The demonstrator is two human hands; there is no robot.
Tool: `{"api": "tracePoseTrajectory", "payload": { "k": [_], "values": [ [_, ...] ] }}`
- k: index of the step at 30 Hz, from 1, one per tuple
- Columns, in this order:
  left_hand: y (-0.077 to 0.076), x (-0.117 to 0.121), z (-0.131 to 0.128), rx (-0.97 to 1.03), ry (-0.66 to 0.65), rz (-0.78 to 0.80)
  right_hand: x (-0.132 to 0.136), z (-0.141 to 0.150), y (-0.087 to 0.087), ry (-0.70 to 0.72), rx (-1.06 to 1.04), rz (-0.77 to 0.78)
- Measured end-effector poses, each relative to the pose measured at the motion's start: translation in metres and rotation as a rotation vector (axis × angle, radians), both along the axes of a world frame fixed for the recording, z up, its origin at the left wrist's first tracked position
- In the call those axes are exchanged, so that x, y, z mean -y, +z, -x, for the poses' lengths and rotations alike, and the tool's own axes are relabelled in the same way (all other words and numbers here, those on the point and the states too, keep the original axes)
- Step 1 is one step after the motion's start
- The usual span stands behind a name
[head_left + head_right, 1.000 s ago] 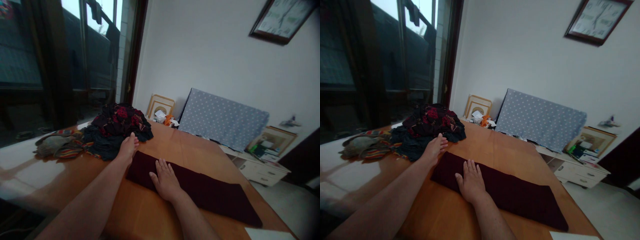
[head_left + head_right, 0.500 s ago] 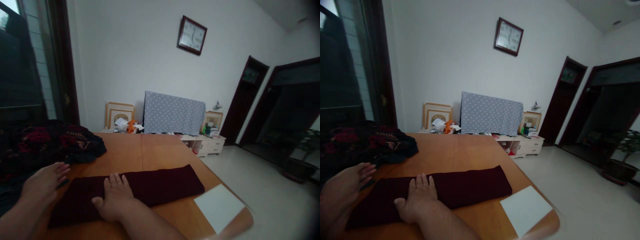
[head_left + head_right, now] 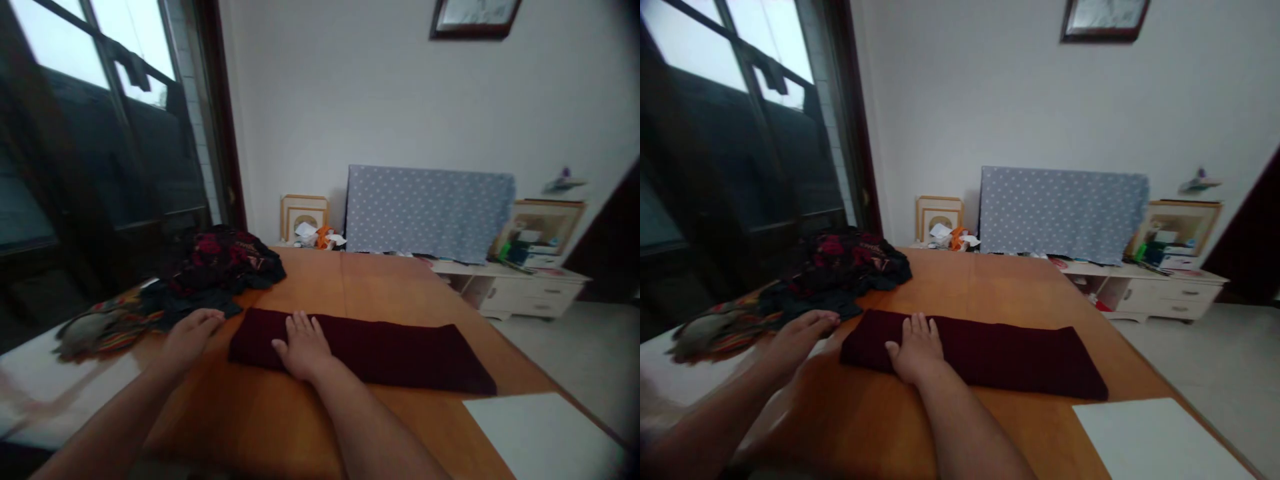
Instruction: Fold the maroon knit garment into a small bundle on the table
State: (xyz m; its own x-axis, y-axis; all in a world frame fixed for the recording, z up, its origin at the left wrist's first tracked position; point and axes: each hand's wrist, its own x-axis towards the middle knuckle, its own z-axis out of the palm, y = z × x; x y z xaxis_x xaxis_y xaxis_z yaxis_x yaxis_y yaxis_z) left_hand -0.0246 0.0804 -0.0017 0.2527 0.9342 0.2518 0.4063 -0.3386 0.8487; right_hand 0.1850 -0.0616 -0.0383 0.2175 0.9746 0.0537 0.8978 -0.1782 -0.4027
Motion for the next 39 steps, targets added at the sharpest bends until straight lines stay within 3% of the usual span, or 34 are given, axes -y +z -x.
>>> {"api": "tracePoseTrajectory", "payload": {
  "k": [4,9,16,20,23,26,32,39],
  "values": [
    [-0.018,0.022,0.026,-0.247,-0.13,-0.07,-0.003,0.0,-0.008,0.004,0.029,0.0],
    [-0.026,0.04,0.028,-0.415,-0.229,-0.175,-0.002,0.001,-0.009,0.005,0.051,0.004],
    [-0.026,0.041,0.014,-0.608,-0.17,-0.243,-0.003,0.003,-0.007,0.002,0.077,0.018],
    [-0.02,0.036,0.017,-0.708,-0.044,-0.342,-0.003,0.003,-0.008,-0.009,0.084,0.027],
    [-0.019,0.035,0.02,-0.775,-0.051,-0.325,-0.003,0.002,-0.009,-0.008,0.089,0.021],
    [-0.018,0.032,0.018,-0.74,-0.074,-0.252,-0.004,0.002,-0.011,-0.007,0.091,0.013],
    [-0.01,0.012,-0.006,-0.426,0.003,0.002,-0.005,0.002,-0.013,-0.011,0.09,0.004],
    [-0.008,-0.01,-0.046,-0.299,-0.089,0.172,-0.005,0.003,-0.012,-0.007,0.087,-0.012]
  ]
}}
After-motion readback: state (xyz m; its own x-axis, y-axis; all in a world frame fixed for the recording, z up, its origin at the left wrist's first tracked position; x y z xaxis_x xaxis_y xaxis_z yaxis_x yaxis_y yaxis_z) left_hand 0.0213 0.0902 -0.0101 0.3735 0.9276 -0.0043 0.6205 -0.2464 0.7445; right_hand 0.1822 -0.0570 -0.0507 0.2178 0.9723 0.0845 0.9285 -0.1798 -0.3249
